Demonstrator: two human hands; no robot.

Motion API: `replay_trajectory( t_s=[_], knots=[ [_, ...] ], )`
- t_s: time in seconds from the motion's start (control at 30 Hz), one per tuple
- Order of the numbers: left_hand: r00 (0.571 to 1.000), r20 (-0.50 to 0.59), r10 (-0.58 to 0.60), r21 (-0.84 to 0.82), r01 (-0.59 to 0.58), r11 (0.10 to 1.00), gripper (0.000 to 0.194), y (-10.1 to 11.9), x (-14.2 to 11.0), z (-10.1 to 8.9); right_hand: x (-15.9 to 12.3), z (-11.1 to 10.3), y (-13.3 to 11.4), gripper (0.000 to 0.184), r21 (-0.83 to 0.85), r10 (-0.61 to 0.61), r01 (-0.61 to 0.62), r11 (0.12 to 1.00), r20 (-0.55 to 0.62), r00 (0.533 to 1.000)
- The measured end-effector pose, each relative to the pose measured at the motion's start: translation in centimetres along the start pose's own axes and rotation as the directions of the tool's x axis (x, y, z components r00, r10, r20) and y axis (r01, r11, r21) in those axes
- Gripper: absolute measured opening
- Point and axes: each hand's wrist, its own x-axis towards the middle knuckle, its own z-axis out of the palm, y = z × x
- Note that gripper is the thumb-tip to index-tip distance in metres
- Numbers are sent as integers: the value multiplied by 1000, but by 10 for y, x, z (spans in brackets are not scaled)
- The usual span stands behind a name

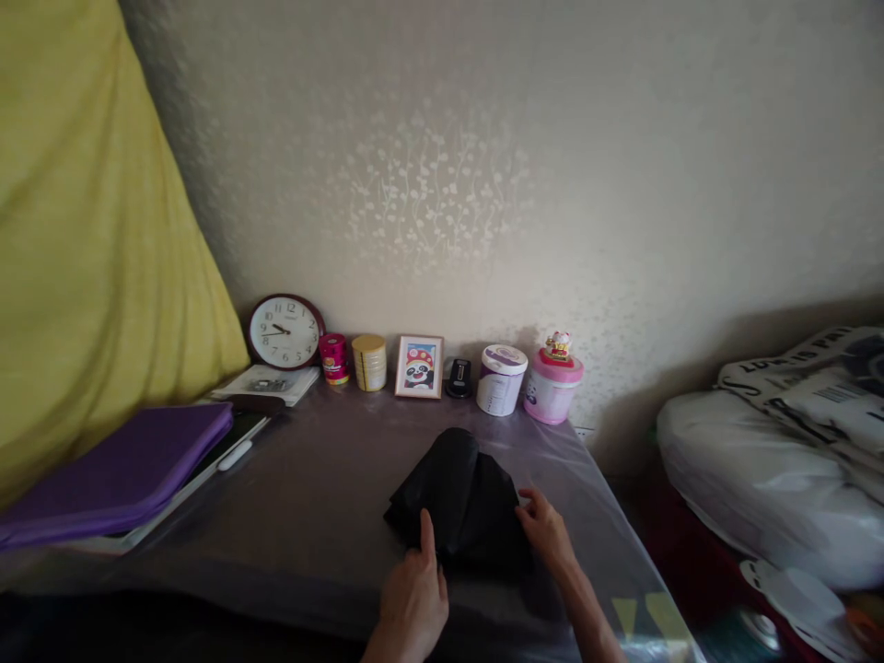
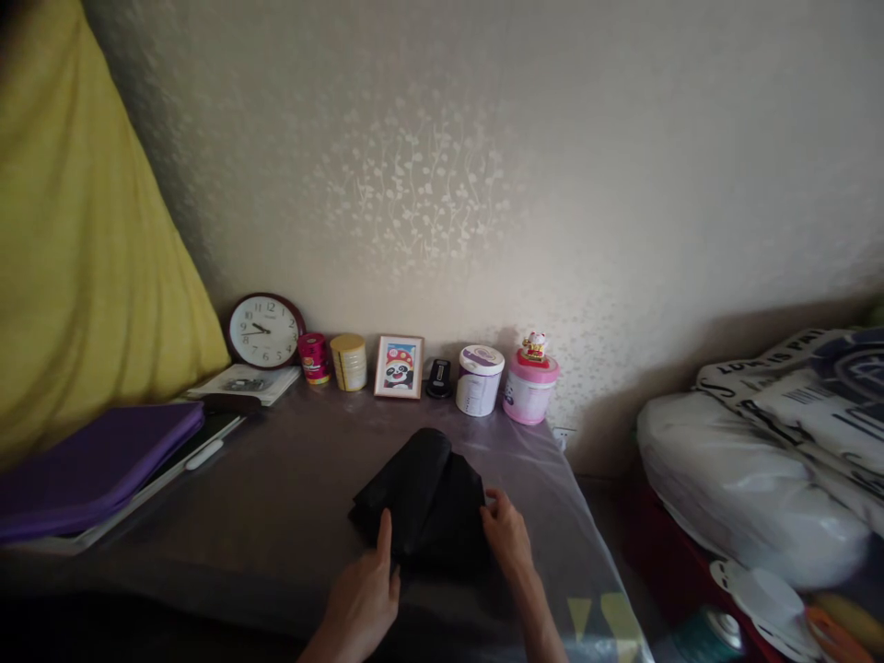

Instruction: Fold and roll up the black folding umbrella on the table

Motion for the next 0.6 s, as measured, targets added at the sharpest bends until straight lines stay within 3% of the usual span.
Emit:
replay_trajectory(
  t_s=[0.07,0.13,0.23,0.3,0.37,0.43,0.5,0.6],
  knots=[
    [1000,-7,7,19,-7,1000,65,0,0,1,-5,-6,-7,30,-122,-39,29,992,-79,996],
    [1000,-14,8,31,-8,999,64,1,1,2,-7,-8,-22,30,-182,-182,156,971,-137,974],
    [1000,-8,6,33,-5,999,65,2,2,3,0,1,-46,31,-121,-457,449,885,-50,888],
    [1000,2,-2,31,2,1000,66,2,2,2,9,12,-54,31,-87,-528,530,844,39,848],
    [1000,10,-7,22,7,1000,65,1,3,2,21,19,-52,30,-151,-453,457,877,57,890],
    [1000,3,2,12,-2,1000,65,1,3,3,31,20,-45,29,-258,-310,300,919,-1,951],
    [1000,2,-1,9,1,1000,64,1,3,3,35,17,-40,31,-313,-249,215,925,-74,966],
    [1000,6,-7,9,7,1000,65,1,2,3,30,13,-41,32,-264,-383,357,896,-53,922]
  ],
)
